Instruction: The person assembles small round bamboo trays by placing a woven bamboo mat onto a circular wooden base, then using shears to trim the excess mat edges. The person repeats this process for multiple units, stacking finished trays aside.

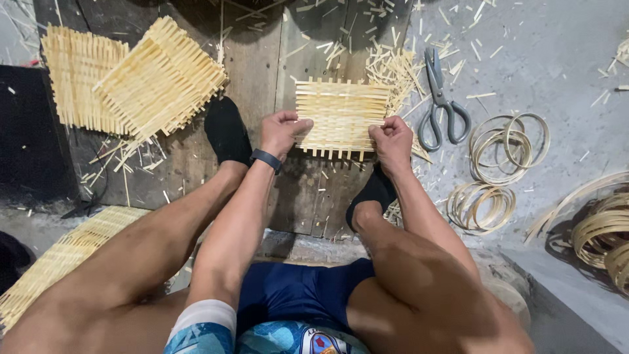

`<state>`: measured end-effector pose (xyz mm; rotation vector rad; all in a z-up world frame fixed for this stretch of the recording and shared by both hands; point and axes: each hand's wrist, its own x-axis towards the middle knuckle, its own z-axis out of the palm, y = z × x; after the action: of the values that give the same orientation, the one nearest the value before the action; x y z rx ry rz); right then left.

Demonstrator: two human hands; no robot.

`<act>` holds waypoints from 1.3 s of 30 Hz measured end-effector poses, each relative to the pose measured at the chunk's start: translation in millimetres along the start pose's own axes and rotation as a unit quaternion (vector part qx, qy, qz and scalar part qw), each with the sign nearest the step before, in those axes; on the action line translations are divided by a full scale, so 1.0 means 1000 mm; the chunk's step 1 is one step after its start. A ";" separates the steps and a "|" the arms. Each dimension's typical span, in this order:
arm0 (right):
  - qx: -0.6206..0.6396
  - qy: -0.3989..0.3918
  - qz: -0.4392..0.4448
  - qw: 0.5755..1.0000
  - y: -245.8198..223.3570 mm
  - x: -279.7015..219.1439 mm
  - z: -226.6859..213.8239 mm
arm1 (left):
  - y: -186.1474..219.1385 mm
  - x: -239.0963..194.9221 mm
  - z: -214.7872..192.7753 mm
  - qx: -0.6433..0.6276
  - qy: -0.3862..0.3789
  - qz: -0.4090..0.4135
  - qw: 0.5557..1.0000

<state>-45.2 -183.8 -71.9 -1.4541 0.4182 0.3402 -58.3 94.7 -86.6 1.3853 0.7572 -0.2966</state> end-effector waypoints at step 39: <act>-0.649 0.301 -0.187 0.673 -0.003 0.003 -0.287 | -0.032 -0.087 0.054 -0.296 0.019 -0.175 0.939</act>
<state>-60.8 -469.4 -90.3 -3.0491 0.3694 -0.3236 -125.4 16.8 -55.6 0.6847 1.0261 -0.2869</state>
